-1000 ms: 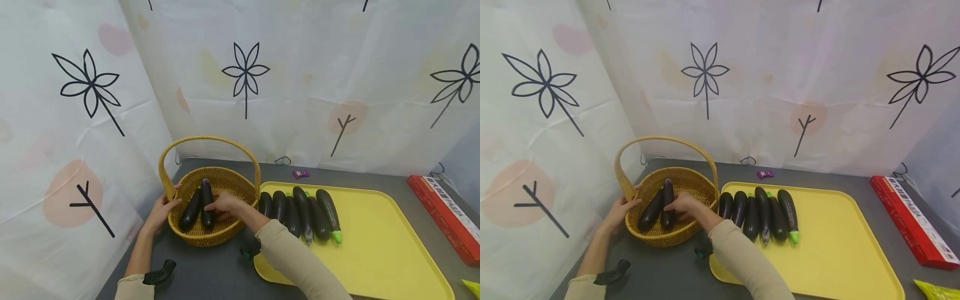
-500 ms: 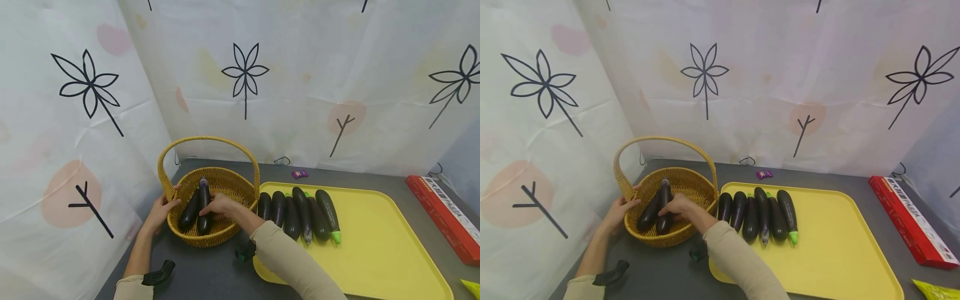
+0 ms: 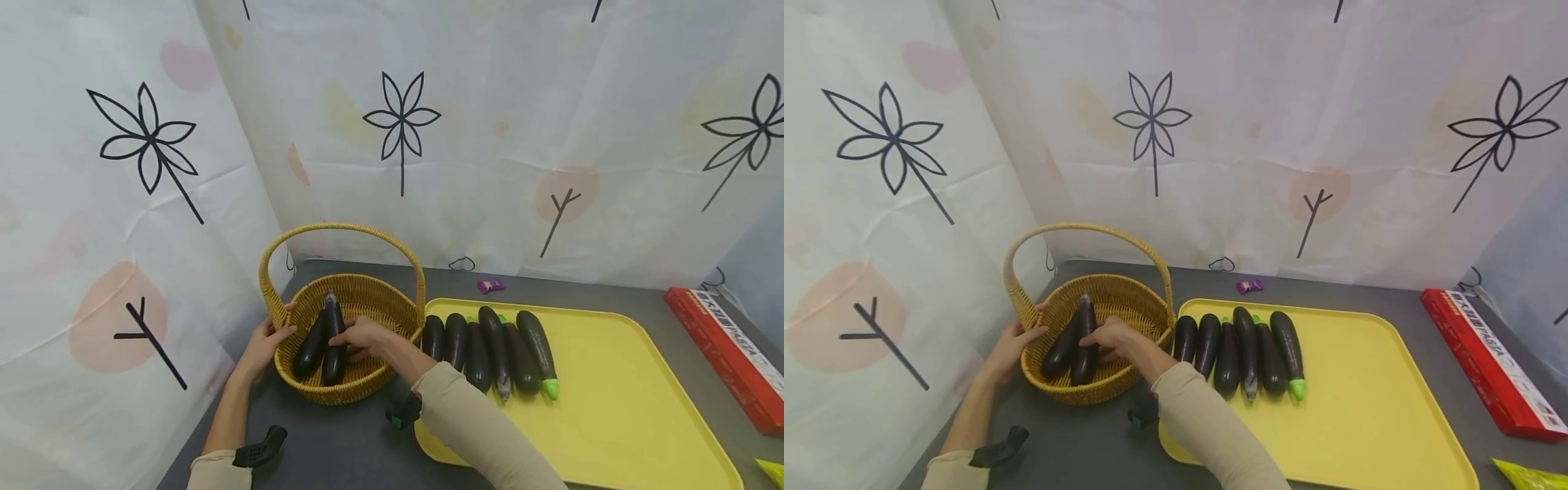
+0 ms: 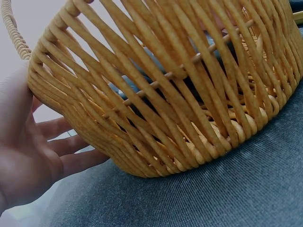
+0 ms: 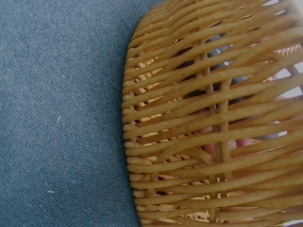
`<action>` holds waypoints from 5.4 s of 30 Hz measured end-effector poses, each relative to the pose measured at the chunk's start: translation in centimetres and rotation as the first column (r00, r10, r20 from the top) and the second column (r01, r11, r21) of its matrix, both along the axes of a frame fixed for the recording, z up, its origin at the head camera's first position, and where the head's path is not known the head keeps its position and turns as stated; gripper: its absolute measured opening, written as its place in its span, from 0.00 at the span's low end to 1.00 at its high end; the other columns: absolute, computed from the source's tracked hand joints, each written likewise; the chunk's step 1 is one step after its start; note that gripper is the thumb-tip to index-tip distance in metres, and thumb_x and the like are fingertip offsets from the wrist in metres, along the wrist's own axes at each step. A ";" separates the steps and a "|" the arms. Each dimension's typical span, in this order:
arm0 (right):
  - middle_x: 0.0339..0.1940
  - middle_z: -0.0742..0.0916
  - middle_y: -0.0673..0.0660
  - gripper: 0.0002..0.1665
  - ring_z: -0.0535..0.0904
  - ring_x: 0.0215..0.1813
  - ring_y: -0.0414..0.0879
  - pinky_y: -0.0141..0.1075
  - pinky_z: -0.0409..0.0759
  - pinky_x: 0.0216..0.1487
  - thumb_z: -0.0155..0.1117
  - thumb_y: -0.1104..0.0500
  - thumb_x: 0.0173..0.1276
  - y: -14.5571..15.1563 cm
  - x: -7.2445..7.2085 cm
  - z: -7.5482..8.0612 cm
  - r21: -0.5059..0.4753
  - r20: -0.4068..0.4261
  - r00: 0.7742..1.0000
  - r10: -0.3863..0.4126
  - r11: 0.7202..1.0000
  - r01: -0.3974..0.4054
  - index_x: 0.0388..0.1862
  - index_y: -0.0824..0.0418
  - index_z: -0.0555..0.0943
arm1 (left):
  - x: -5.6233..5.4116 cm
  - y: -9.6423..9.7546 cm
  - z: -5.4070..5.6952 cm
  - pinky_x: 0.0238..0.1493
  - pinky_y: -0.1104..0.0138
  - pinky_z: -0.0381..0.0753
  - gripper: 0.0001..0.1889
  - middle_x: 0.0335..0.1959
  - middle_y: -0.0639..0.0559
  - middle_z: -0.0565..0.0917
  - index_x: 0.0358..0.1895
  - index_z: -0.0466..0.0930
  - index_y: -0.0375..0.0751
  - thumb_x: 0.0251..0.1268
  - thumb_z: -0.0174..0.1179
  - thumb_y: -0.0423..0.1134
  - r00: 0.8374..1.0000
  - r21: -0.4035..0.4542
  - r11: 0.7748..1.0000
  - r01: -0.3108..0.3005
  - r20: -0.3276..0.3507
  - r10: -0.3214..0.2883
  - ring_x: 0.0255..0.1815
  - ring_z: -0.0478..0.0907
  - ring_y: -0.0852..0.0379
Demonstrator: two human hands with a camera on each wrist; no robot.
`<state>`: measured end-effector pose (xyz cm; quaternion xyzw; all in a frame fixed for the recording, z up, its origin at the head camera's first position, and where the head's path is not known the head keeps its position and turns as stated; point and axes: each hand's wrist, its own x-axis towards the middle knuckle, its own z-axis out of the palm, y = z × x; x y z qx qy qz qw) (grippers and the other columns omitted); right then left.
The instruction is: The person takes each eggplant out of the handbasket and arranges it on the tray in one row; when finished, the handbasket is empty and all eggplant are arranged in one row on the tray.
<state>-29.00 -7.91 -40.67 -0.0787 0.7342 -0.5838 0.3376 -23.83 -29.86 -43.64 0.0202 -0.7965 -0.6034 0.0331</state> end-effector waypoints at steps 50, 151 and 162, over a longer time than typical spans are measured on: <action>0.73 0.62 0.64 0.43 0.62 0.69 0.57 0.51 0.72 0.56 0.62 0.58 0.69 14.7 2.0 5.8 -0.157 -0.128 0.965 0.227 0.957 -0.246 0.76 0.60 0.51 | 0.0 -0.3 -0.2 0.55 0.52 0.67 0.29 0.69 0.34 0.60 0.75 0.55 0.44 0.75 0.50 0.41 1.000 0.008 1.000 0.021 -0.012 -0.021 0.65 0.61 0.40; 0.51 0.78 0.72 0.40 0.77 0.51 0.59 0.47 0.79 0.44 0.49 0.46 0.75 38.0 1.4 -1.0 0.353 -0.288 0.950 -0.120 0.909 0.221 0.66 0.81 0.59 | 0.1 -0.2 0.2 0.45 0.70 0.73 0.30 0.68 0.32 0.60 0.76 0.52 0.42 0.75 0.49 0.41 0.999 0.000 0.999 0.036 -0.005 -0.036 0.63 0.63 0.39; 0.58 0.73 0.78 0.42 0.70 0.59 0.70 0.53 0.75 0.49 0.45 0.45 0.77 39.0 1.2 -0.8 0.368 -0.278 0.956 -0.095 0.909 0.198 0.67 0.82 0.55 | 0.1 -0.1 0.2 0.45 0.68 0.73 0.30 0.68 0.32 0.60 0.76 0.51 0.44 0.75 0.49 0.41 1.000 0.006 1.000 0.028 0.007 -0.028 0.63 0.63 0.39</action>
